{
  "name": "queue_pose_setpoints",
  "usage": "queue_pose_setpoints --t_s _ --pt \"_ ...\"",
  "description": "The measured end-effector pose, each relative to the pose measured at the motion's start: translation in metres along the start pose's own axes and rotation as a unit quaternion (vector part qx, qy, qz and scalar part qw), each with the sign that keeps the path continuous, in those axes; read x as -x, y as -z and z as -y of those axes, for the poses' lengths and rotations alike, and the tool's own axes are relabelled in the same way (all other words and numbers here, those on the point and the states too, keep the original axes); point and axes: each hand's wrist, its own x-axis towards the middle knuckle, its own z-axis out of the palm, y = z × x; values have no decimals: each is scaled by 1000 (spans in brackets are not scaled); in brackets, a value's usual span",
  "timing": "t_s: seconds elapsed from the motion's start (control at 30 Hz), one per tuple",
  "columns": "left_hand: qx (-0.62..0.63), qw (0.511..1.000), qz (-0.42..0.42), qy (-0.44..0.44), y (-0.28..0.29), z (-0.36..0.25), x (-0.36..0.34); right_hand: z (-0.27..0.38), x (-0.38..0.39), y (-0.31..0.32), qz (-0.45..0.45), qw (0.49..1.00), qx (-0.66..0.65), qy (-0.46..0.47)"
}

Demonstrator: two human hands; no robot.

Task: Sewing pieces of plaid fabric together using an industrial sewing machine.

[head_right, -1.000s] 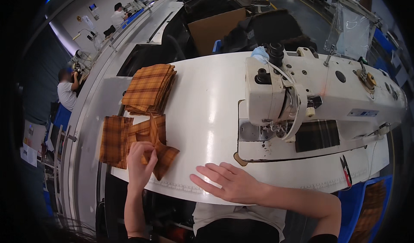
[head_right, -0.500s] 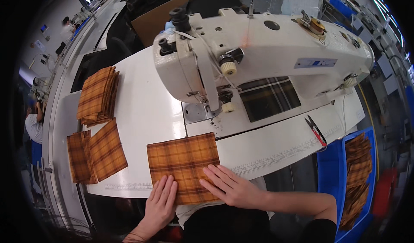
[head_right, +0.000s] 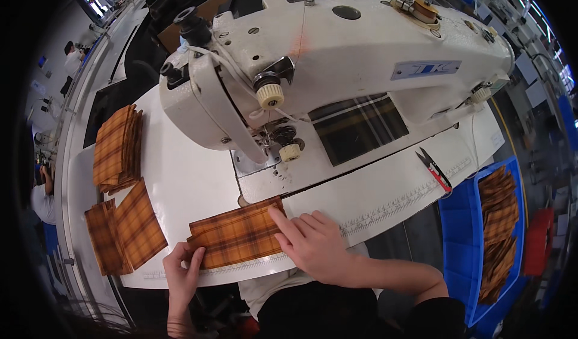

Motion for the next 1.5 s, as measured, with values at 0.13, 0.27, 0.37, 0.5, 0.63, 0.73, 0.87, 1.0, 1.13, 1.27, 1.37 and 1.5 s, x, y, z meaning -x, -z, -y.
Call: queue_pose_setpoints --t_s 0.13,0.27,0.37,0.5,0.63,0.73,0.87,1.0,1.13,1.27,1.37,1.5 --pt "-217 972 86 -23 17 -26 -19 -2 1 -6 -33 996 43 66" --pt "-329 921 42 -205 -9 -54 -40 1 1 -13 -21 996 46 70" --pt "-194 939 77 -273 -56 -59 -53 1 3 -16 -8 995 65 79" --pt "-50 972 51 -225 -69 -47 -57 1 17 -10 5 994 80 74" --pt "-44 971 52 -229 -67 -39 -54 5 31 -12 -4 992 96 83" --pt "-70 974 68 -205 -68 -40 -52 6 36 -19 -8 989 123 81" --pt "-45 978 70 -193 -67 -43 -51 7 41 -21 -21 990 112 82" --pt "-40 981 77 -175 -66 -43 -50 8 44 -21 -20 991 109 82" --pt "-40 983 80 -158 -66 -43 -49 8 45 -21 -19 991 106 80" --pt "-47 982 80 -165 -66 -43 -50 8 45 -21 -23 992 96 78" --pt "-38 985 80 -151 -67 -44 -50 7 45 -21 -27 992 94 79" --pt "-34 987 76 -139 -67 -45 -49 6 46 -21 -29 991 96 84"
